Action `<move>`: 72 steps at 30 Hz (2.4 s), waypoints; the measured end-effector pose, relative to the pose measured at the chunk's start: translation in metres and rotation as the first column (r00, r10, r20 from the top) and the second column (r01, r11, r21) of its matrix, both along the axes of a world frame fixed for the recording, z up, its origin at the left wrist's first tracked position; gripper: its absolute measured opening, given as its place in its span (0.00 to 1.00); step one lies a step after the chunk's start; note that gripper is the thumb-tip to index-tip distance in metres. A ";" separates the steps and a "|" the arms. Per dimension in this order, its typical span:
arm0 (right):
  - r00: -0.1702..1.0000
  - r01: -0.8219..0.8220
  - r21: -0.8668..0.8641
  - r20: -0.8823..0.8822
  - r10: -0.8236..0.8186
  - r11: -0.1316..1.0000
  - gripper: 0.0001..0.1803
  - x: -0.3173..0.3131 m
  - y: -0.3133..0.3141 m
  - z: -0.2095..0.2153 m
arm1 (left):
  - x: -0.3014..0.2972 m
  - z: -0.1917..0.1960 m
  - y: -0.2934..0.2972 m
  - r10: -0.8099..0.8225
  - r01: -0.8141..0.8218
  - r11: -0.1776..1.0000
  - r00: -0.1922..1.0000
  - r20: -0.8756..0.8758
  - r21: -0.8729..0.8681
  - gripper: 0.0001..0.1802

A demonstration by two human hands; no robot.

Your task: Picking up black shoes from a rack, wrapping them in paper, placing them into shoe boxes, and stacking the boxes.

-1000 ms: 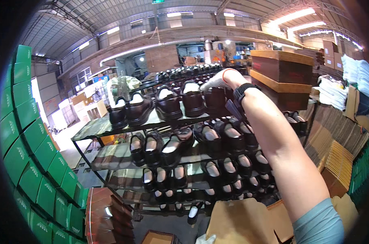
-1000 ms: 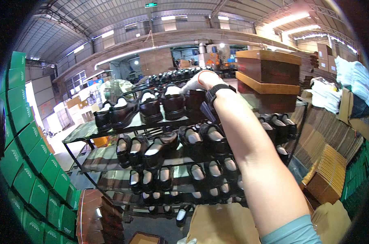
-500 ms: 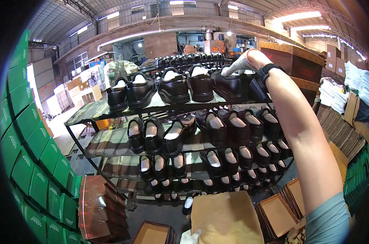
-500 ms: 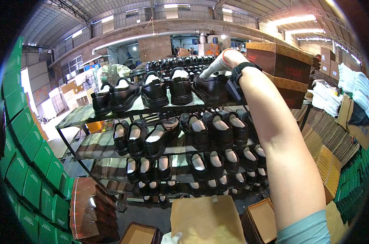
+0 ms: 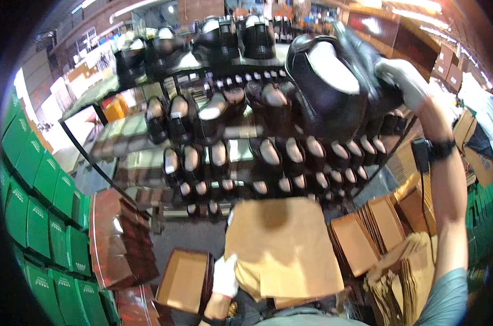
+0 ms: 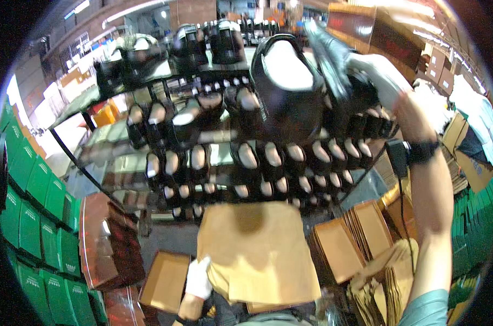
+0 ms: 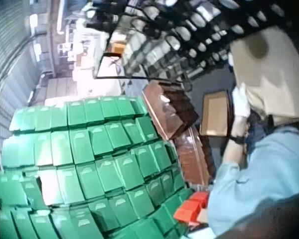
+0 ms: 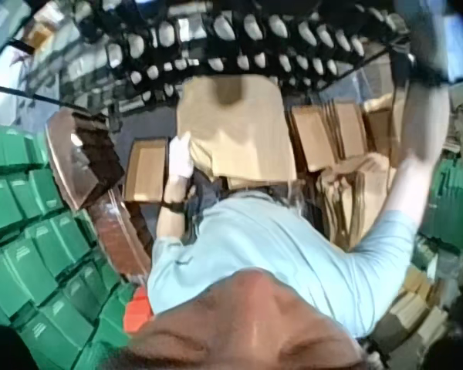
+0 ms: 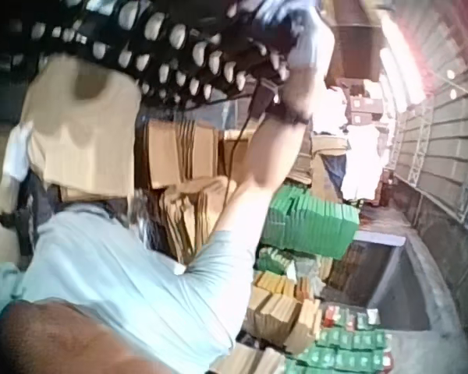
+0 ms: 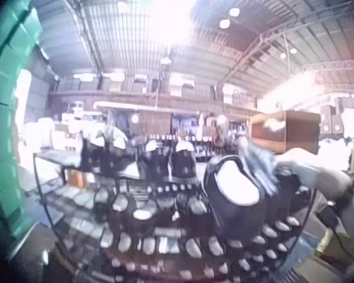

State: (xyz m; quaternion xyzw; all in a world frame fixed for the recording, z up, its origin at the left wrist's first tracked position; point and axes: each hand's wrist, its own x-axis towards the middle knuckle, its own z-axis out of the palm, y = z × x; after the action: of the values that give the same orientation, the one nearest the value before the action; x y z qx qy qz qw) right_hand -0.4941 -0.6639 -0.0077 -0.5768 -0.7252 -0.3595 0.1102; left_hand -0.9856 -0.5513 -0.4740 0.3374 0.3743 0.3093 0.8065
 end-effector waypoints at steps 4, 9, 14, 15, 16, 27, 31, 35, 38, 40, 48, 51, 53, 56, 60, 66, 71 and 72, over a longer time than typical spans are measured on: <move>0.178 0.295 -0.007 -0.982 -0.062 0.955 0.11 -0.116 -0.078 -0.145 | 0.022 -0.006 0.011 0.037 0.003 0.988 0.964 0.262 -0.152 0.27; -0.394 0.282 -0.016 -0.913 0.101 0.959 0.31 -0.156 -0.173 -0.324 | 0.059 -0.072 0.016 -0.141 0.216 0.947 0.944 -0.298 0.239 0.26; -0.605 0.284 0.000 -0.775 0.179 0.959 0.66 -0.189 -0.160 -0.370 | 0.073 0.022 -0.048 -0.193 0.490 0.768 0.791 -0.580 0.412 0.24; -0.612 0.285 0.004 -0.769 0.185 0.958 0.64 -0.186 -0.161 -0.373 | 0.075 0.034 -0.047 -0.153 0.506 0.726 0.780 -0.607 0.467 0.25; -0.619 0.295 -0.007 -0.763 0.186 0.955 0.64 -0.182 -0.161 -0.373 | 0.078 0.050 -0.042 -0.112 0.521 0.678 0.770 -0.628 0.518 0.26; -0.814 0.349 0.297 -0.375 0.444 0.889 0.52 -0.168 -0.157 -0.381 | 0.118 0.106 -0.057 -0.215 0.483 -0.668 0.603 -0.769 0.566 0.44; -0.808 0.360 0.354 -0.343 0.479 0.863 0.51 -0.167 -0.166 -0.371 | 0.125 0.098 -0.073 -0.147 0.519 -0.670 0.608 -0.780 0.531 0.31; -0.789 0.385 0.360 -0.349 0.506 0.850 0.48 -0.154 -0.191 -0.383 | 0.132 0.104 -0.070 0.011 0.679 -0.641 0.474 -0.881 0.357 0.40; -0.802 0.349 0.353 -0.367 0.471 0.868 0.48 -0.159 -0.203 -0.387 | 0.147 0.110 -0.055 0.004 0.751 -0.657 0.084 -0.996 0.060 0.50; -0.800 0.341 0.357 -0.375 0.468 0.870 0.49 -0.159 -0.208 -0.388 | 0.167 0.124 -0.043 -0.060 0.710 -0.700 -0.169 -0.984 -0.079 0.47; -0.786 0.413 0.417 -0.285 0.548 0.810 0.45 -0.158 -0.234 -0.386 | 0.139 0.166 -0.016 -0.493 0.782 -0.526 0.041 -0.869 0.335 0.50; -0.788 0.434 0.426 -0.249 0.564 0.794 0.44 -0.150 -0.247 -0.390 | 0.115 0.180 -0.015 -0.735 0.926 0.077 0.303 -0.606 0.369 0.51; -0.762 0.441 0.415 -0.295 0.576 0.796 0.42 -0.146 -0.257 -0.398 | 0.116 0.151 -0.036 -0.759 0.764 0.535 0.622 -0.191 0.362 0.50; -0.776 0.406 0.431 -0.304 0.553 0.806 0.42 -0.147 -0.254 -0.402 | 0.127 0.083 -0.068 -0.574 0.547 0.795 0.818 0.033 0.261 0.46; -0.809 0.390 0.400 -0.282 0.516 0.829 0.40 -0.165 -0.242 -0.413 | 0.128 0.003 -0.120 -0.469 0.696 0.631 0.694 -0.546 0.343 0.40; -0.873 0.461 0.290 -0.018 0.487 0.838 0.29 -0.181 -0.261 -0.465 | 0.099 -0.026 -0.119 -0.726 0.767 0.638 0.575 -0.377 -0.059 0.34; -0.831 0.526 0.205 -0.083 0.550 0.826 0.24 -0.191 -0.261 -0.453 | 0.051 0.019 -0.097 0.041 0.568 0.592 0.687 -0.726 0.571 0.33; -0.834 0.521 0.206 -0.081 0.545 0.828 0.24 -0.192 -0.259 -0.453 | 0.041 0.021 -0.092 0.332 0.394 0.573 0.690 -0.643 0.719 0.36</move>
State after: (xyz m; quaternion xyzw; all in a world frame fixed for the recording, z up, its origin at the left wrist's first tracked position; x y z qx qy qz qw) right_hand -0.6864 -0.9232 -0.4608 -0.2877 0.1051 0.3324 0.8920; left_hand -0.9446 -0.6435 -0.4528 0.7695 0.4653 0.2702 0.3440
